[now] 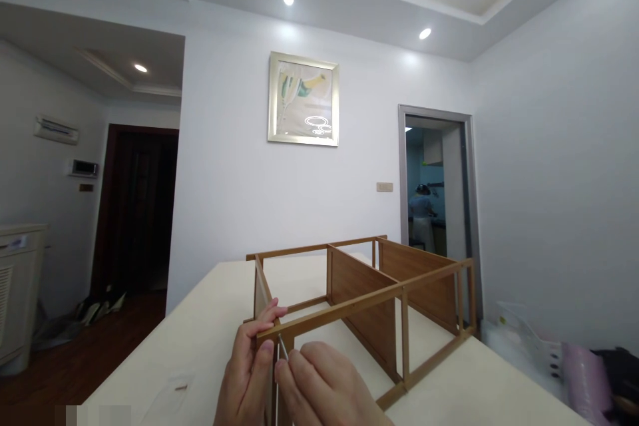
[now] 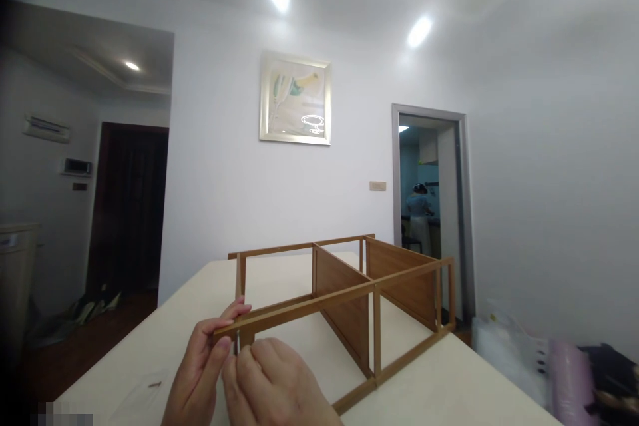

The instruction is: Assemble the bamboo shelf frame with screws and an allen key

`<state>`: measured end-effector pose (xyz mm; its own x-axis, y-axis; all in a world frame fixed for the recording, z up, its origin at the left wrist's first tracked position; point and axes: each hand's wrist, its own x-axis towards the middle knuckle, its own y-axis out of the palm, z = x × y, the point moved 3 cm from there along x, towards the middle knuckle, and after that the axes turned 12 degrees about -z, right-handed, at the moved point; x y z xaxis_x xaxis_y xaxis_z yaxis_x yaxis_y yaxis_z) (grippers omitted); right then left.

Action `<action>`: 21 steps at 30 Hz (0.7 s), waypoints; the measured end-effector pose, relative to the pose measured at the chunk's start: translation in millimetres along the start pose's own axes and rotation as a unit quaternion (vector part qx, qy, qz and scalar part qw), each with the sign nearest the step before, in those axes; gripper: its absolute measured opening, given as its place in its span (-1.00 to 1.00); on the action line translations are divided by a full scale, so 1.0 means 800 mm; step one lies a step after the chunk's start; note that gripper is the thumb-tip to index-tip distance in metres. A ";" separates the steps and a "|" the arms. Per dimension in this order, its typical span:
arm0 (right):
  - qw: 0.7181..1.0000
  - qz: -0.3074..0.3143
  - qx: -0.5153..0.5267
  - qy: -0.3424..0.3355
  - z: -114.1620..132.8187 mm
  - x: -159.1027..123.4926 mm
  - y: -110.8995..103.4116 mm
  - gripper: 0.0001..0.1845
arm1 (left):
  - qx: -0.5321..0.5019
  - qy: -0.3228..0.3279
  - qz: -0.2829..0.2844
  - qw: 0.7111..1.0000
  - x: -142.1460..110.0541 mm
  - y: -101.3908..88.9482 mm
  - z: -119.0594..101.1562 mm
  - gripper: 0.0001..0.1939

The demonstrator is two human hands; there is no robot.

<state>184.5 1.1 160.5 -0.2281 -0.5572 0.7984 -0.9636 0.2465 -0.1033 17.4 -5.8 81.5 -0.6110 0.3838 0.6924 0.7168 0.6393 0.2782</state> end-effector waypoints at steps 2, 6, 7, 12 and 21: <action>1.000 -0.019 0.001 -0.021 0.001 -0.001 0.002 -0.78 | 0.002 0.000 -0.001 1.000 0.001 0.000 0.000 -0.76; 0.999 -0.012 0.046 0.021 0.003 -0.002 0.001 -0.76 | 0.004 0.002 -0.009 1.000 0.002 0.003 -0.008 -0.77; 0.998 -0.004 0.059 0.035 0.003 -0.002 0.000 -0.73 | 0.006 0.006 -0.011 1.000 0.002 0.004 -0.012 -0.77; 0.989 0.039 0.128 0.059 -0.006 -0.006 0.004 -0.72 | 0.025 0.043 0.017 0.999 0.009 0.007 -0.024 -0.80; 0.988 0.010 0.140 0.062 0.019 0.014 -0.005 -0.75 | 0.031 0.033 -0.004 0.999 0.024 -0.006 -0.013 -0.81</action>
<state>183.8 -18.2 160.7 -0.2463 -0.4481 0.8594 -0.9636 0.0178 -0.2669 6.1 -8.1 100.0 -0.5922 0.3352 0.7328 0.6880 0.6838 0.2432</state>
